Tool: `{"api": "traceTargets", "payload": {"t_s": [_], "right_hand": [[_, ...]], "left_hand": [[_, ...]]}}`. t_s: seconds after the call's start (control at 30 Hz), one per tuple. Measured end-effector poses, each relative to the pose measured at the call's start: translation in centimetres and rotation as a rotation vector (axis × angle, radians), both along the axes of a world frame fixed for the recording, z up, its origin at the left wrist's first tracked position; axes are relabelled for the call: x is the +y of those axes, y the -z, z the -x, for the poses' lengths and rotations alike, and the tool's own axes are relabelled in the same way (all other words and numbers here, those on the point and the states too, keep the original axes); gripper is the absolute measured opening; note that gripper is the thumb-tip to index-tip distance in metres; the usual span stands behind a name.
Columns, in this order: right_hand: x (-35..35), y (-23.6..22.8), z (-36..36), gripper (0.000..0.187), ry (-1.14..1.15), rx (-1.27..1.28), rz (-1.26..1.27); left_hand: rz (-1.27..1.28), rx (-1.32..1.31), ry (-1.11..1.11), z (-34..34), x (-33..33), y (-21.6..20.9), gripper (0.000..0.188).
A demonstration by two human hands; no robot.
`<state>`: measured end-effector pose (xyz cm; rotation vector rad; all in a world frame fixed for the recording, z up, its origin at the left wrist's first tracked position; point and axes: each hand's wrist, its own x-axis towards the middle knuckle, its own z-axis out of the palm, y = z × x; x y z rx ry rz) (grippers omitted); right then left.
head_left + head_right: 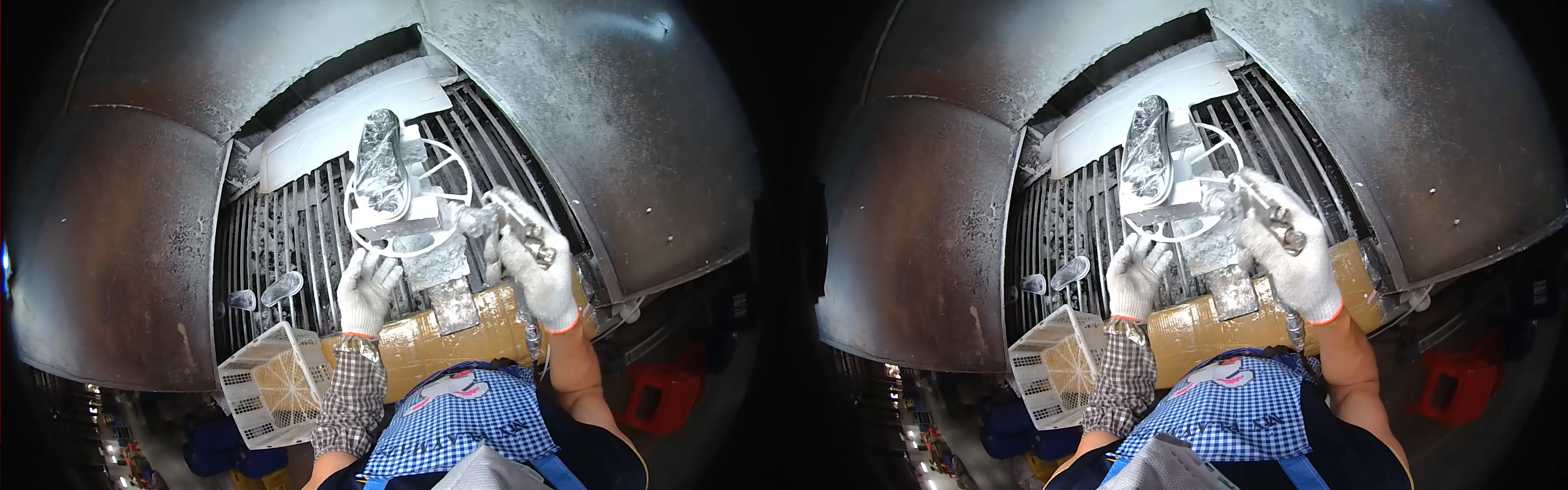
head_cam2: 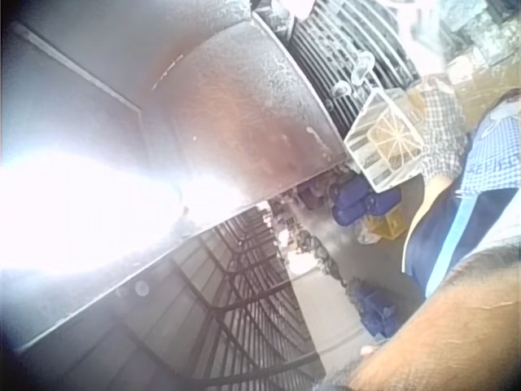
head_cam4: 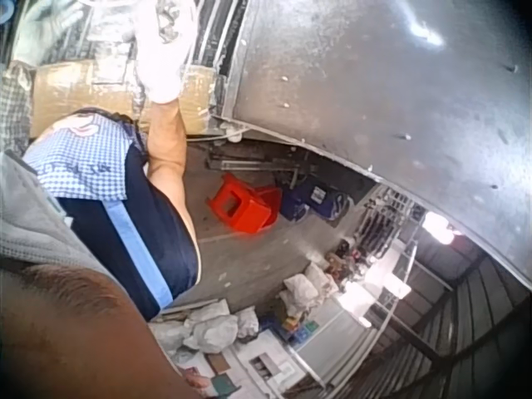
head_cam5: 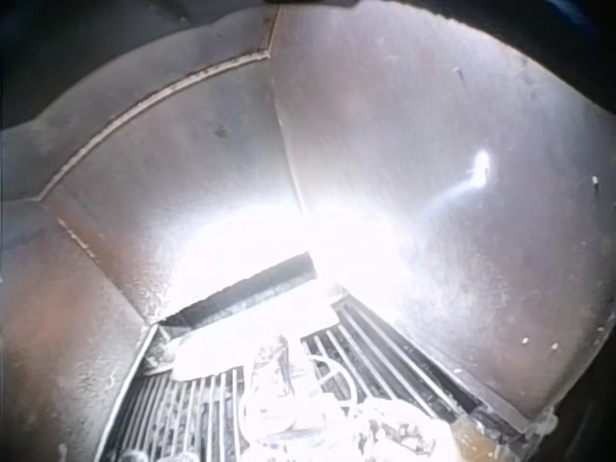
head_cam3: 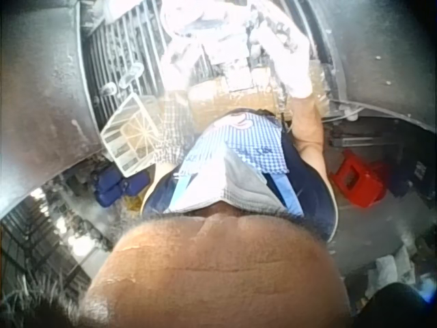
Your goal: The person uses a spray gun to apply white paint to a black shoe sole mounted on a rotating stand. They repeatedly pick up the shoe from a white plastic basket, spray it, and place it back into the basket.
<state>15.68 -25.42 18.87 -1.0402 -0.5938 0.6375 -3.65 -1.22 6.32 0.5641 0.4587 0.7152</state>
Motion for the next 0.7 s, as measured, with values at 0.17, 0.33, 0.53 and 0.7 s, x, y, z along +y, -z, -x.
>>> {"api": "traceTargets", "payload": {"t_s": [0.17, 0.33, 0.53, 0.7], "right_hand": [[1.3, 1.1, 0.5, 0.055, -0.071, 0.014, -0.005], [3.5, 1.9, 0.0, 0.057, -0.044, -0.080, 0.002], [5.5, 2.6, -0.8, 0.057, 0.004, -0.151, -0.012], [6.3, 2.4, -1.2, 0.057, 0.025, -0.078, -0.020]], "left_hand": [[-0.038, 0.042, -0.058, 0.3, 1.4, -0.3, 0.044], [-0.036, 0.040, -0.075, 0.7, 2.9, -0.1, 0.044], [-0.031, 0.031, -0.122, 0.6, 4.0, -0.3, 0.047], [-0.060, 0.047, -0.138, 0.5, 4.6, -0.8, 0.046]]}}
